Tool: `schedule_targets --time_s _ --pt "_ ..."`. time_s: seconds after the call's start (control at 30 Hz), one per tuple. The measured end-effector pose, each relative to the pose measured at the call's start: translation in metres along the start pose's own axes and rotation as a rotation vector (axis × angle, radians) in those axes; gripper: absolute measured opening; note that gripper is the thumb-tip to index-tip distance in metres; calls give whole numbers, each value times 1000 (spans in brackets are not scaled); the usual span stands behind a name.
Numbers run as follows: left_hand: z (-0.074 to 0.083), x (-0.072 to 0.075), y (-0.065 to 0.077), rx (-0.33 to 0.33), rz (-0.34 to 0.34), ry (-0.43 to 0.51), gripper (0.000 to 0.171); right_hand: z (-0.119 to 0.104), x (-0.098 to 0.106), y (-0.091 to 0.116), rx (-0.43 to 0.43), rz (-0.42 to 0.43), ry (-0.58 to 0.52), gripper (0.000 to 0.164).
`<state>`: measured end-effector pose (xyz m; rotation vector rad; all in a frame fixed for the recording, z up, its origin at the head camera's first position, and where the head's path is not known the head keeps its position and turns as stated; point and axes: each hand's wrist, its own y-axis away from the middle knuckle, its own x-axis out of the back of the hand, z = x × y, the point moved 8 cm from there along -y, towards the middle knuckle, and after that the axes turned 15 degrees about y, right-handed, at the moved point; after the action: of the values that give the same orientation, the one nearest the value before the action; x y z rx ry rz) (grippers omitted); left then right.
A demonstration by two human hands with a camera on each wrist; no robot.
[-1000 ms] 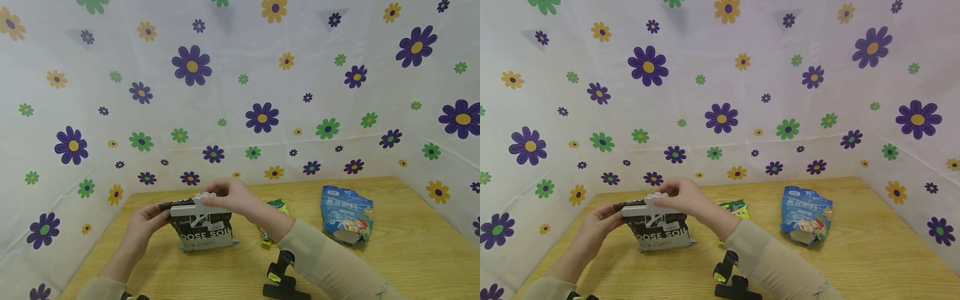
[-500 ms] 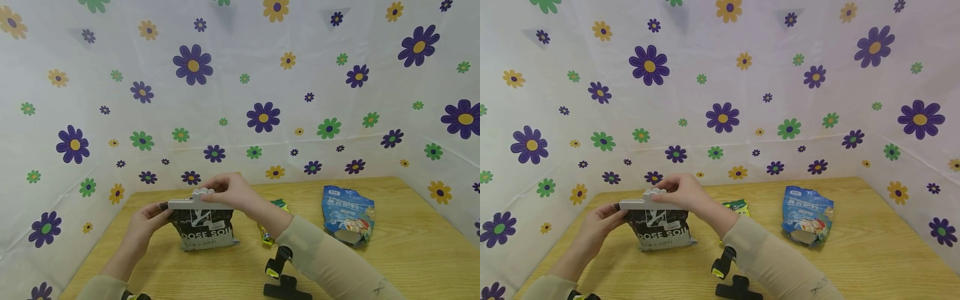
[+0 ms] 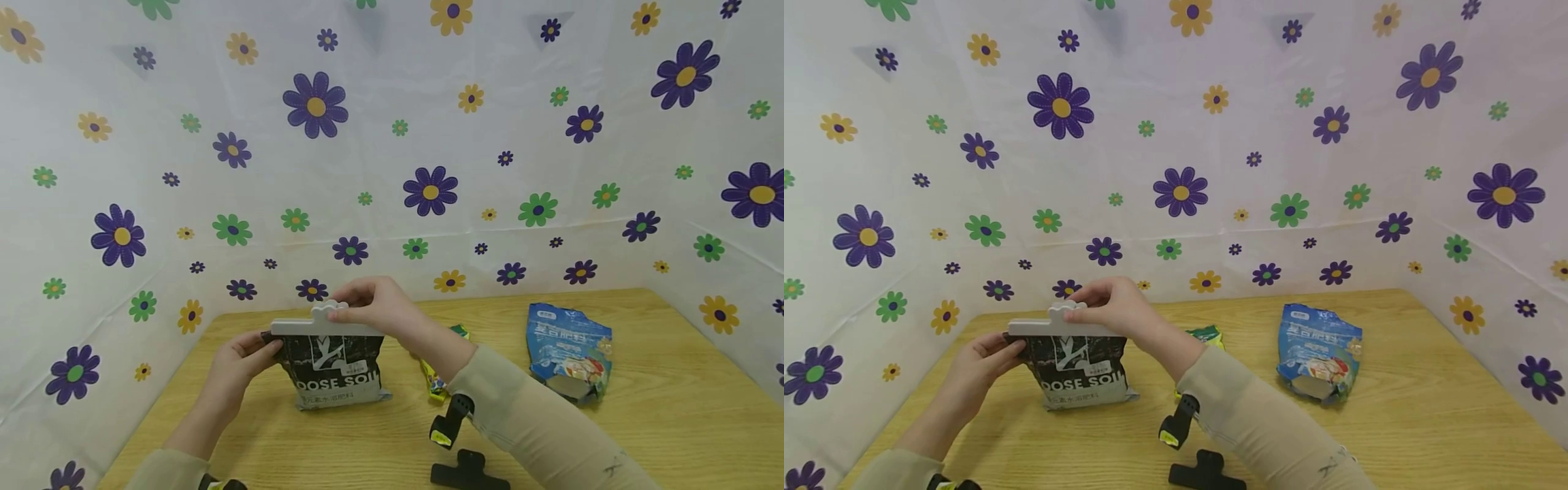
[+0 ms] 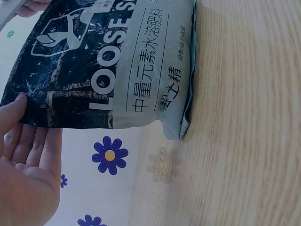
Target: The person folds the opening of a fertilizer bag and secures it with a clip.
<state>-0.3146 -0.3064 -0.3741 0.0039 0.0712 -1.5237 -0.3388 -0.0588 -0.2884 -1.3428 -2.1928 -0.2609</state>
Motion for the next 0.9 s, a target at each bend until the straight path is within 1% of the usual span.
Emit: schedule_targets --time_s 0.27,0.53,0.8,0.9 --pt "-1 1 0 1 2 -1 13 -2 2 -3 16 11 -13 28" --pt "-1 1 2 4 5 4 12 4 3 -5 -22 21 -29 30" --pt "-1 0 2 16 7 -21 26 5 3 -6 -20 38 -47 30" --pt "0 0 2 7 5 -27 25 4 3 -6 -16 43 -38 29"
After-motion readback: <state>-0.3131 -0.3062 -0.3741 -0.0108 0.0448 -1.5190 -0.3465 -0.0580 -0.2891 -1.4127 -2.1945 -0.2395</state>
